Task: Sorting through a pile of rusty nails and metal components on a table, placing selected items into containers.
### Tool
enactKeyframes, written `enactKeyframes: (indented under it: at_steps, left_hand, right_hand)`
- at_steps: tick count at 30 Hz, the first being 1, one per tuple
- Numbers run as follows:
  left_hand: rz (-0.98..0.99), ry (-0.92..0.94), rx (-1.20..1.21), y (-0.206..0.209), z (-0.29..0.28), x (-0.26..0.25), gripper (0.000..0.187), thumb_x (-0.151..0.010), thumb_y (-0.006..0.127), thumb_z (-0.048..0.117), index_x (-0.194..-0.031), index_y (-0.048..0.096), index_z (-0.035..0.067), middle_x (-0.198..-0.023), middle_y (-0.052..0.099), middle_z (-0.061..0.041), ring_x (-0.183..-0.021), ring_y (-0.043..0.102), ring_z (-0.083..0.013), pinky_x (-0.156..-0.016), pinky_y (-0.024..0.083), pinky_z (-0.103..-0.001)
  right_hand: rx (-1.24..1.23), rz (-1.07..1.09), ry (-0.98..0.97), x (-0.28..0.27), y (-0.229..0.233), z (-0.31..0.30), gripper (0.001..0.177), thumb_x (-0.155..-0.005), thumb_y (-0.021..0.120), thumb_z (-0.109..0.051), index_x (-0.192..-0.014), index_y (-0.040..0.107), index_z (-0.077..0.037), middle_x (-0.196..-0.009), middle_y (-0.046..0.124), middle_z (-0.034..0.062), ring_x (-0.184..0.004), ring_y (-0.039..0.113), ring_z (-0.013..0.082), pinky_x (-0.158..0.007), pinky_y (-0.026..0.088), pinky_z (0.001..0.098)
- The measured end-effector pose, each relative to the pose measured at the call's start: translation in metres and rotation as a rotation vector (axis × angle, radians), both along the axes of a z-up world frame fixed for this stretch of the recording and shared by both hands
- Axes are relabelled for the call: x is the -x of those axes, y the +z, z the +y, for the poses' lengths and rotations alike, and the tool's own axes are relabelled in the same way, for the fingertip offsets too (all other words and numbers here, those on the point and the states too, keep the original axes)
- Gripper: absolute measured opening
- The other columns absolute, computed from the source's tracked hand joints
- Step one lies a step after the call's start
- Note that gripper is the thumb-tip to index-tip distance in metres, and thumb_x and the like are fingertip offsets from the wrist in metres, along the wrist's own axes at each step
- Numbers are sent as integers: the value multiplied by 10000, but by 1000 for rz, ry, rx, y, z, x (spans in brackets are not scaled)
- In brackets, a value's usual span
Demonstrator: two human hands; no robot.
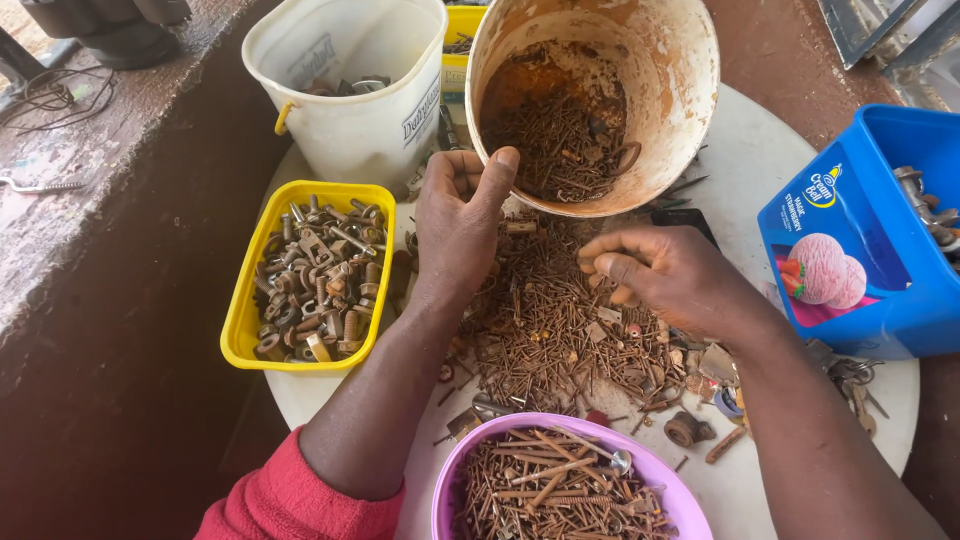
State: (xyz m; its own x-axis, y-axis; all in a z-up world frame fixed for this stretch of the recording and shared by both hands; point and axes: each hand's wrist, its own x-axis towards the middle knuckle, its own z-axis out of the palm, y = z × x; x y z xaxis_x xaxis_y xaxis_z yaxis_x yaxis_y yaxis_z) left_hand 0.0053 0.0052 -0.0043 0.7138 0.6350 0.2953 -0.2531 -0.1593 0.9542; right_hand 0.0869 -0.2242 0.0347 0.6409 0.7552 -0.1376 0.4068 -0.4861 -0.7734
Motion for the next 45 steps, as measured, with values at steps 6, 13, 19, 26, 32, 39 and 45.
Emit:
enactKeyframes:
  at_steps: [6,13,19,26,32,39,45]
  left_hand:
    - [-19,1,-8,0,-2,1,516,-1004,708,596,-1115,616,101,-846,718,-65,-802,716,-192,-774,614,-469]
    - [0,-7,-22,0,-3,3,517,-1015,686,608,-1129,607,110,-856,725,-56,-799,720,-172,-783,610,-454]
    - [-15,-3,-20,2,-2,1,509,-1027,681,587,-1132,603,96,-875,720,-75,-825,720,-191,-795,611,-481]
    - [-15,9,1,2,-1,2,529,-991,707,611,-1126,613,108,-862,699,-57,-816,736,-202,-784,623,-494]
    - [-49,-18,7,1,-1,3,534,-1027,671,580,-1155,592,68,-908,671,-95,-883,724,-246,-780,602,-541]
    - [120,115,130,32,-15,10,409,-838,725,539,-921,611,155,-786,638,46,-706,577,-69,-697,505,-280]
    - [116,108,118,32,-15,10,390,-858,725,521,-919,601,156,-775,626,48,-698,559,-70,-678,493,-282]
  right_hand:
    - [49,-195,106,26,28,12,450,-1028,662,-310,-1408,685,-71,-1365,681,276,-1262,665,445,-1006,601,598]
    - [395,-402,254,54,24,37,1103,-748,915,-703,-1577,501,-105,-1500,508,272,-1378,518,493,-1120,463,693]
    - [232,-352,234,38,11,40,651,-857,840,-174,-1443,591,-37,-1284,602,213,-1259,633,453,-1045,569,587]
    - [48,-136,122,28,20,27,570,-881,768,-61,-1429,615,-22,-1299,616,254,-1225,665,439,-1041,569,582]
    - [-71,-50,22,31,34,15,569,-915,751,-73,-1465,619,-9,-1394,609,319,-1237,678,469,-964,611,577]
    - [-164,-346,123,29,28,7,490,-927,710,-139,-1408,678,-53,-1472,698,86,-1379,601,161,-1216,394,341]
    - [-44,-76,-8,48,47,10,482,-991,532,-146,-1442,673,-240,-1561,651,-59,-1216,635,66,-810,716,347]
